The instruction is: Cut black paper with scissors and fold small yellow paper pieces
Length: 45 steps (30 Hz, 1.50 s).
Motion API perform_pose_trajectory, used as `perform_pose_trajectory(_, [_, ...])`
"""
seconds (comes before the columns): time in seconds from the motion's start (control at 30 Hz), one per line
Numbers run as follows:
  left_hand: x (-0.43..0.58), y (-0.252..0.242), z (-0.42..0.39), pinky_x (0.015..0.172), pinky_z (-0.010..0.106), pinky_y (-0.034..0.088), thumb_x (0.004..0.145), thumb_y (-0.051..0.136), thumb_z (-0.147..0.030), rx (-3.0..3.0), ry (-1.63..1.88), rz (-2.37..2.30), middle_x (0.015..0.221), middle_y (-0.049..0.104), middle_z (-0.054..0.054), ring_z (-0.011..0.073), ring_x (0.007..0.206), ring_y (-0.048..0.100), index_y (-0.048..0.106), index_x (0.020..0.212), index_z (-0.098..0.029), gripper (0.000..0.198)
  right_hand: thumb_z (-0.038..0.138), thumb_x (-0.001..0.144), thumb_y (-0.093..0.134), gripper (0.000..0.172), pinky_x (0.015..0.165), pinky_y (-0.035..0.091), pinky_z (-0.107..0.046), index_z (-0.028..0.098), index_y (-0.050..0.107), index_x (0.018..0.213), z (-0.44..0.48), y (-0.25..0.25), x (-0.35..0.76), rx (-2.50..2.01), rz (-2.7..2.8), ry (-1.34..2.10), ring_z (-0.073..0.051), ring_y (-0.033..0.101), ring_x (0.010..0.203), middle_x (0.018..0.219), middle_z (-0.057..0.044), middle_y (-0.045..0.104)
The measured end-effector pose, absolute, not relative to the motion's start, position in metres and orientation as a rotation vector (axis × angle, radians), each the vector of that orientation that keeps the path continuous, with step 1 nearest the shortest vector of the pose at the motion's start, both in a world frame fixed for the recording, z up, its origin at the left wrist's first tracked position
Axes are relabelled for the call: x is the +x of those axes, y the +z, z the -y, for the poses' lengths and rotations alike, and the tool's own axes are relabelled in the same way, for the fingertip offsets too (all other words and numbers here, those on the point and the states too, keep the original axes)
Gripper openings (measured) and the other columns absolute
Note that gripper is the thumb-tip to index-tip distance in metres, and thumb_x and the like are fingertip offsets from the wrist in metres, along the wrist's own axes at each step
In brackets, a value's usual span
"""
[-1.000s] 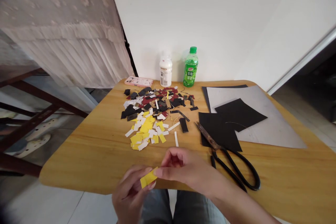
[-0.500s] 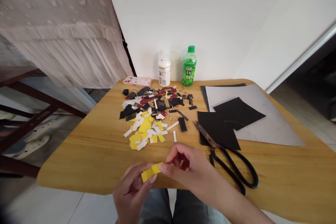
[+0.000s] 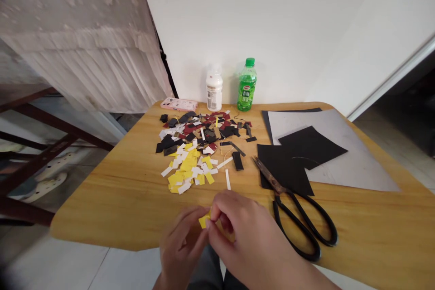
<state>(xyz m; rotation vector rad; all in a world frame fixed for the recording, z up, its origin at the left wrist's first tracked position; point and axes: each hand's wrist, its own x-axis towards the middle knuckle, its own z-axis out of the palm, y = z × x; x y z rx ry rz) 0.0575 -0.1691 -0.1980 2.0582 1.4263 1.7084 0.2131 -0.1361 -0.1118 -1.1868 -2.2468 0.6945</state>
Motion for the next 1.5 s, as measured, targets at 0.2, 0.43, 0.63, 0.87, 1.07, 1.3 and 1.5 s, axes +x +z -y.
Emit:
perform_pose_trajectory(0.2, [0.056, -0.197, 0.171, 0.074, 0.015, 0.059, 0.094, 0.063, -0.025, 2.011, 1.677, -1.436, 0.084, 0.076, 0.004, 0.0125, 0.075, 0.074, 0.070, 0.097, -0.019, 0.010, 0.007, 0.079, 0.052, 0.016, 0.046, 0.035, -0.019, 0.021, 0.051, 0.071, 0.136, -0.113, 0.215, -1.133, 2.290, 0.615, -0.009, 0.050, 0.047, 0.059, 0.007, 0.048])
perform_pose_trajectory(0.43, [0.057, -0.194, 0.170, 0.064, 0.019, 0.061, 0.087, 0.069, -0.021, 1.905, 1.683, -1.467, 0.080, 0.076, 0.003, 0.0154, 0.069, 0.074, 0.072, 0.093, -0.021, 0.006, 0.019, 0.089, 0.052, 0.016, 0.049, 0.041, -0.020, 0.023, 0.052, 0.074, 0.134, -0.109, 0.222, -1.161, 2.182, 0.834, -0.011, 0.054, 0.053, 0.062, 0.005, 0.055])
perform_pose_trajectory(0.63, [0.058, -0.194, 0.170, 0.068, 0.021, 0.062, 0.081, 0.063, -0.008, 1.920, 1.672, -1.440, 0.083, 0.077, 0.004, 0.0161, 0.072, 0.075, 0.073, 0.096, -0.020, 0.021, 0.016, 0.086, 0.051, 0.015, 0.050, 0.040, -0.021, 0.023, 0.051, 0.073, 0.135, -0.107, 0.220, -1.120, 2.263, 0.803, -0.011, 0.054, 0.054, 0.063, 0.004, 0.054])
perform_pose_trajectory(0.87, [0.055, -0.197, 0.171, 0.070, 0.020, 0.062, 0.081, 0.066, -0.010, 1.888, 1.658, -1.412, 0.085, 0.078, 0.004, 0.0161, 0.075, 0.075, 0.074, 0.096, -0.020, 0.020, 0.013, 0.082, 0.051, 0.014, 0.053, 0.035, -0.023, 0.022, 0.049, 0.072, 0.132, -0.115, 0.218, -1.196, 2.239, 0.932, -0.011, 0.050, 0.056, 0.064, 0.004, 0.051])
perform_pose_trajectory(1.07, [0.055, -0.193, 0.170, 0.066, 0.019, 0.061, 0.085, 0.073, -0.019, 1.852, 1.686, -1.360, 0.080, 0.078, 0.003, 0.0150, 0.070, 0.074, 0.074, 0.093, -0.020, 0.008, 0.047, 0.088, 0.062, 0.030, 0.057, 0.033, -0.025, 0.022, 0.053, 0.075, 0.125, -0.124, 0.233, -1.278, 1.742, 1.575, -0.014, 0.045, 0.065, 0.069, 0.004, 0.048])
perform_pose_trajectory(1.3, [0.054, -0.185, 0.171, 0.058, 0.020, 0.061, 0.084, 0.076, -0.030, 1.761, 1.688, -1.369, 0.074, 0.079, 0.004, 0.0163, 0.062, 0.074, 0.077, 0.086, -0.020, 0.010, 0.057, 0.081, 0.071, 0.039, 0.061, 0.032, -0.025, 0.021, 0.056, 0.077, 0.128, -0.148, 0.229, -1.187, 1.558, 1.757, -0.013, 0.042, 0.067, 0.070, 0.004, 0.046])
perform_pose_trajectory(1.5, [0.053, -0.185, 0.170, 0.058, 0.020, 0.061, 0.081, 0.079, -0.031, 1.718, 1.694, -1.306, 0.073, 0.079, 0.004, 0.0162, 0.061, 0.074, 0.079, 0.085, -0.021, 0.011, 0.057, 0.077, 0.076, 0.040, 0.059, 0.034, -0.024, 0.021, 0.058, 0.074, 0.128, -0.147, 0.225, -1.195, 1.533, 1.773, -0.013, 0.043, 0.065, 0.068, 0.005, 0.048])
